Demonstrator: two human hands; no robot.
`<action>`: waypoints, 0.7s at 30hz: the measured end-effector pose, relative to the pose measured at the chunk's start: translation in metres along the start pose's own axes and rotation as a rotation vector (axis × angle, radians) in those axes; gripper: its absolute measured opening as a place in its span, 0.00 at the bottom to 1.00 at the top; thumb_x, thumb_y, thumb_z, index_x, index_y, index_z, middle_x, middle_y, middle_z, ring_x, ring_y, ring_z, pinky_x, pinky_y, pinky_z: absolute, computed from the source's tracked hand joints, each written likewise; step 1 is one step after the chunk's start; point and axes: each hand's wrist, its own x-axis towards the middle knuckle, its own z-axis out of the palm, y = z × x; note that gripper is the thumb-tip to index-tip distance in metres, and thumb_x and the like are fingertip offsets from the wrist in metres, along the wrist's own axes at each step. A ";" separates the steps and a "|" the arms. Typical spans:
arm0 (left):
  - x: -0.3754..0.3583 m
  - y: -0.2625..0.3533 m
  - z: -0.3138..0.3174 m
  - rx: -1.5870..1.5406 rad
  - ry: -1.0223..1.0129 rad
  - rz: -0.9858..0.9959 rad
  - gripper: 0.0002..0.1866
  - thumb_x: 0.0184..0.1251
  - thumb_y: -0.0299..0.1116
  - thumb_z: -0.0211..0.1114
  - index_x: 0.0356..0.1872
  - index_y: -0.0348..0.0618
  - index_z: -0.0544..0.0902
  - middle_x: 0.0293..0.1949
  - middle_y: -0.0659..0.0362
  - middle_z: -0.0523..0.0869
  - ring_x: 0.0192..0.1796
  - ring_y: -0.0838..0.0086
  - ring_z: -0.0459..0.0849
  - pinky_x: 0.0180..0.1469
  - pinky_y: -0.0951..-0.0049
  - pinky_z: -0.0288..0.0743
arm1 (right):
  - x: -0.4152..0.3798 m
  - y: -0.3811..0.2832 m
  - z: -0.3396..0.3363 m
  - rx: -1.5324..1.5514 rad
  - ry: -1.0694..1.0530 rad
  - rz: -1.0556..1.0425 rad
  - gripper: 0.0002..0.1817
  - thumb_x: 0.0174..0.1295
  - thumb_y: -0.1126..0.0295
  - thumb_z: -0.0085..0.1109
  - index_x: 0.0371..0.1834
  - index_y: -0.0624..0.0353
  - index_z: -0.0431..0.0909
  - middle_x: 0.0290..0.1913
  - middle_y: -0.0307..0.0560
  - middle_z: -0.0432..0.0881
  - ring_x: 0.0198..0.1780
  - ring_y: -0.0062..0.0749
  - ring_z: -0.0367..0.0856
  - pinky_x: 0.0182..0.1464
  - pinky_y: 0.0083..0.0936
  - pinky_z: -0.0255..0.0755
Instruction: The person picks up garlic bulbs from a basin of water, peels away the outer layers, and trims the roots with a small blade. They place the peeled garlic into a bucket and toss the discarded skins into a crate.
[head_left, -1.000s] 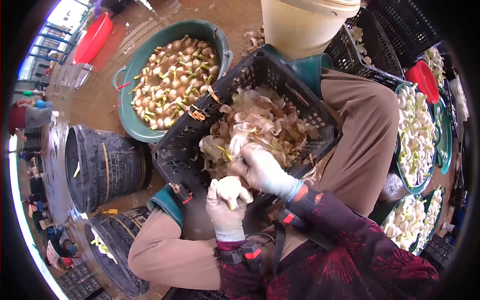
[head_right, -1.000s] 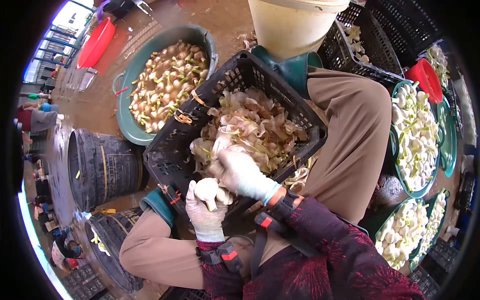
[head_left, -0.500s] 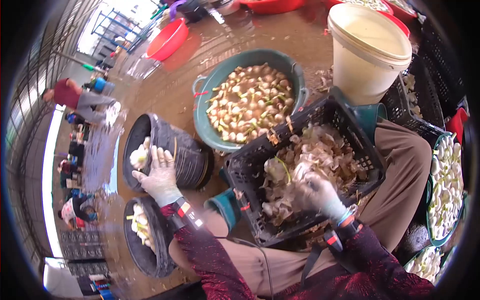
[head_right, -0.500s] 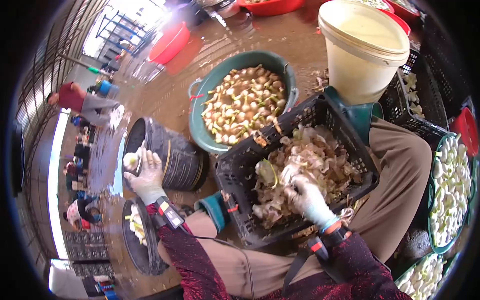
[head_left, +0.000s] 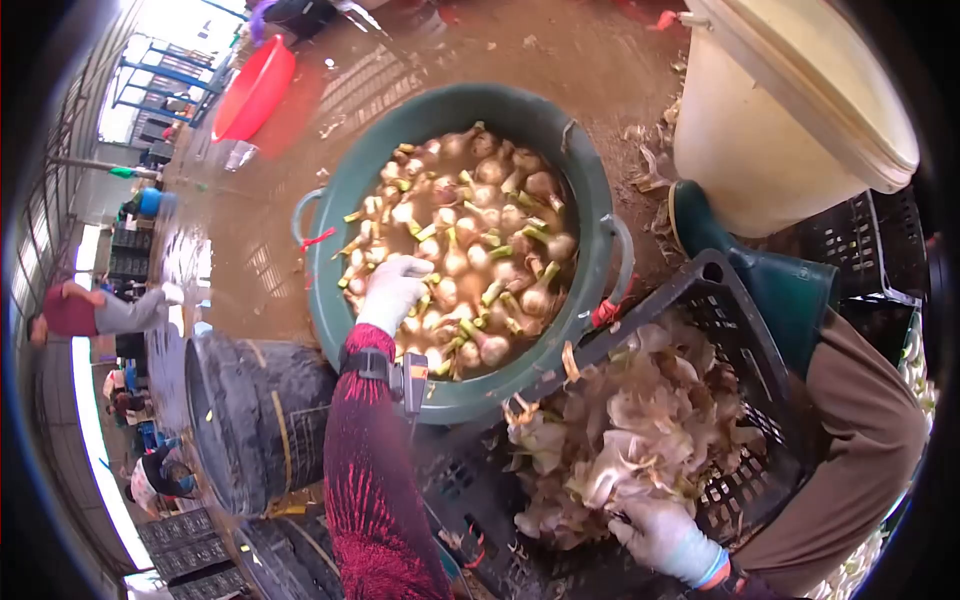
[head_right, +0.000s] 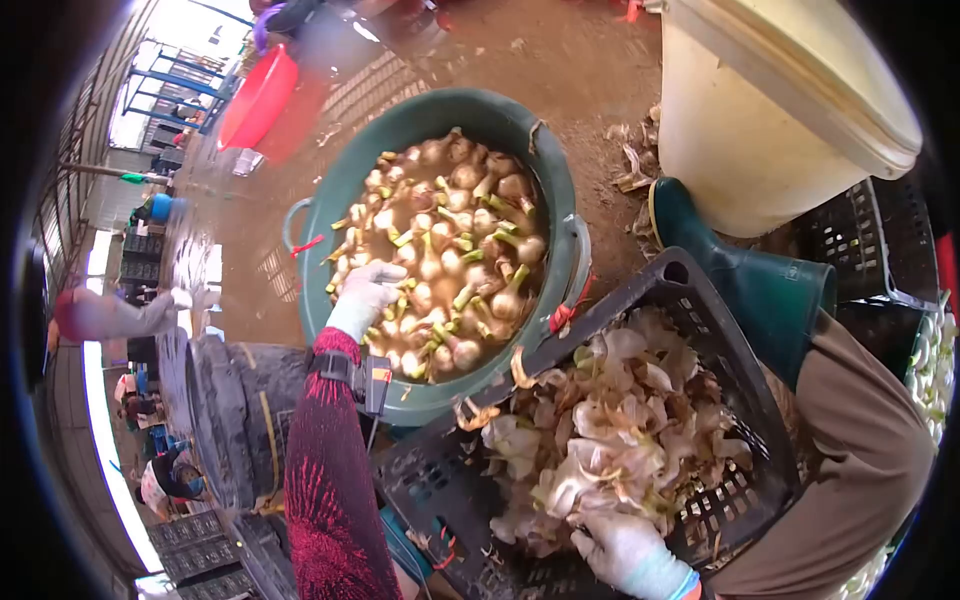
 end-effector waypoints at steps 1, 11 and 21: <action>0.008 -0.001 0.011 0.262 -0.025 0.019 0.30 0.46 0.32 0.68 0.56 0.41 0.79 0.51 0.47 0.84 0.56 0.59 0.82 0.59 0.65 0.74 | 0.002 0.000 -0.001 -0.005 -0.040 0.028 0.10 0.59 0.66 0.62 0.36 0.62 0.78 0.30 0.58 0.80 0.36 0.55 0.80 0.39 0.41 0.75; -0.021 0.001 -0.001 -0.531 -0.107 -0.138 0.34 0.47 0.27 0.69 0.61 0.38 0.74 0.46 0.55 0.84 0.45 0.70 0.83 0.45 0.74 0.77 | 0.000 0.001 -0.013 -0.081 -0.035 0.005 0.11 0.62 0.64 0.58 0.33 0.62 0.76 0.30 0.58 0.79 0.35 0.56 0.79 0.38 0.44 0.73; -0.195 0.090 0.036 -1.892 -0.044 0.293 0.21 0.70 0.35 0.59 0.60 0.39 0.71 0.45 0.56 0.82 0.40 0.63 0.80 0.38 0.67 0.74 | -0.033 -0.022 -0.026 0.114 0.073 -0.065 0.19 0.67 0.71 0.49 0.62 0.59 0.70 0.42 0.58 0.80 0.43 0.55 0.80 0.46 0.39 0.74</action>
